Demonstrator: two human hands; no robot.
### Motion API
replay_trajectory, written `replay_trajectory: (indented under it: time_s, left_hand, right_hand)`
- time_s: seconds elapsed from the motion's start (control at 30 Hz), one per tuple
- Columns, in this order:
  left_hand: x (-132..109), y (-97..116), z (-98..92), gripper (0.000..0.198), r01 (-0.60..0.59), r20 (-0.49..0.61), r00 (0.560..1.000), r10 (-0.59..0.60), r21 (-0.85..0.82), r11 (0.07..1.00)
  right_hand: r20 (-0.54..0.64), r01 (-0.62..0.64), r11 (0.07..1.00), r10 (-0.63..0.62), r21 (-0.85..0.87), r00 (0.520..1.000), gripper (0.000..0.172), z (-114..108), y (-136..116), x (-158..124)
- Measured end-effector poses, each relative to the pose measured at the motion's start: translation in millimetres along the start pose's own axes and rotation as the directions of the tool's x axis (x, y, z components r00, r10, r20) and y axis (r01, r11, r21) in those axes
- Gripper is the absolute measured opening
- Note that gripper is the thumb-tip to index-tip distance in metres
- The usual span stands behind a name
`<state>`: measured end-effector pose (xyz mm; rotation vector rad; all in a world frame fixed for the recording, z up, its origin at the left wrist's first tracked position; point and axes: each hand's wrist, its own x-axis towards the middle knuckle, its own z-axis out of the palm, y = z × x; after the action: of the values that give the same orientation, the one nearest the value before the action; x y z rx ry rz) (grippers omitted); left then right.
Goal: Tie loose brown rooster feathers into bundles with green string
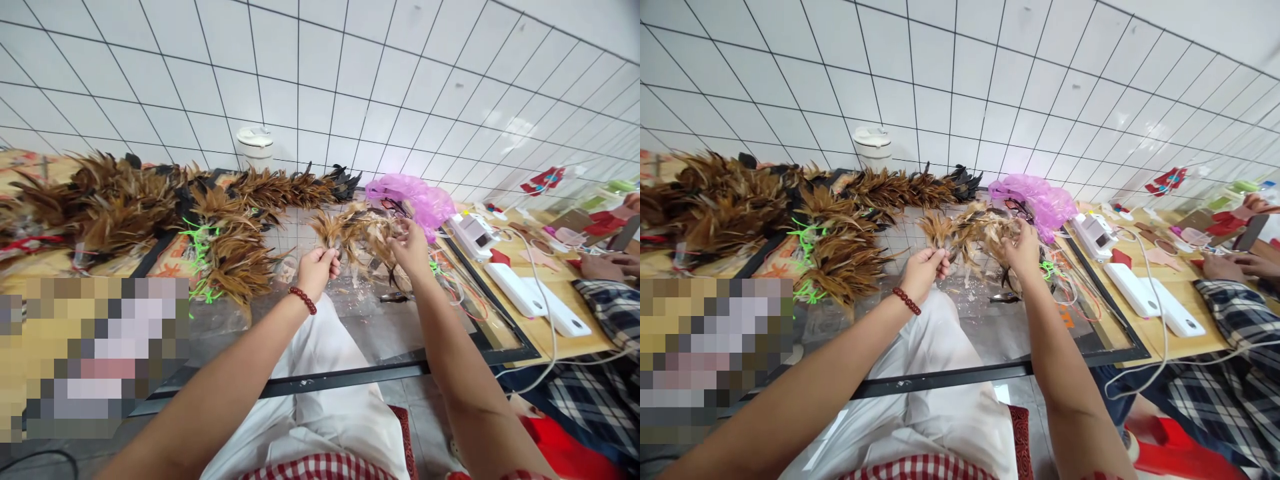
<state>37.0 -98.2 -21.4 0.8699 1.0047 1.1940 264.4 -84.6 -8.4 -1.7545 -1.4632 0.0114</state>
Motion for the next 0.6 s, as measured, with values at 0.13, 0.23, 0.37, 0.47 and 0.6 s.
replay_trajectory:
  time_s: [0.13,0.23,0.37,0.47,0.6]
  left_hand:
    - [-0.2,-0.5,-0.2,0.016,0.0,0.0,1.0,0.0,0.004,1.0]
    - [-0.1,-0.7,-0.4,0.016,-0.007,0.004,1.0,0.007,0.0,1.0]
    - [-0.1,0.5,0.1,0.016,-0.005,-0.012,1.0,0.005,0.002,1.0]
    - [-0.2,0.5,0.3,0.016,-0.001,-0.027,1.0,0.001,0.004,1.0]
    - [0.3,-2.4,-0.6,0.019,-0.019,-0.022,1.0,0.019,0.0,1.0]
  right_hand:
    - [-0.152,0.119,0.973,-0.15,-0.197,0.977,0.054,-7.3,-7.3,-4.2]
    - [0.023,0.162,0.953,-0.161,-0.255,0.987,0.029,-8.6,-17.9,-10.4]
    - [0.361,0.242,0.91,-0.112,-0.337,0.926,0.021,-4.9,-24.6,-16.4]
    - [0.393,0.136,0.981,-0.071,-0.14,0.917,0.017,-4.2,-25.3,-14.4]
    - [0.278,-0.192,0.857,0.06,0.478,0.959,0.027,-8.4,-30.1,-8.1]
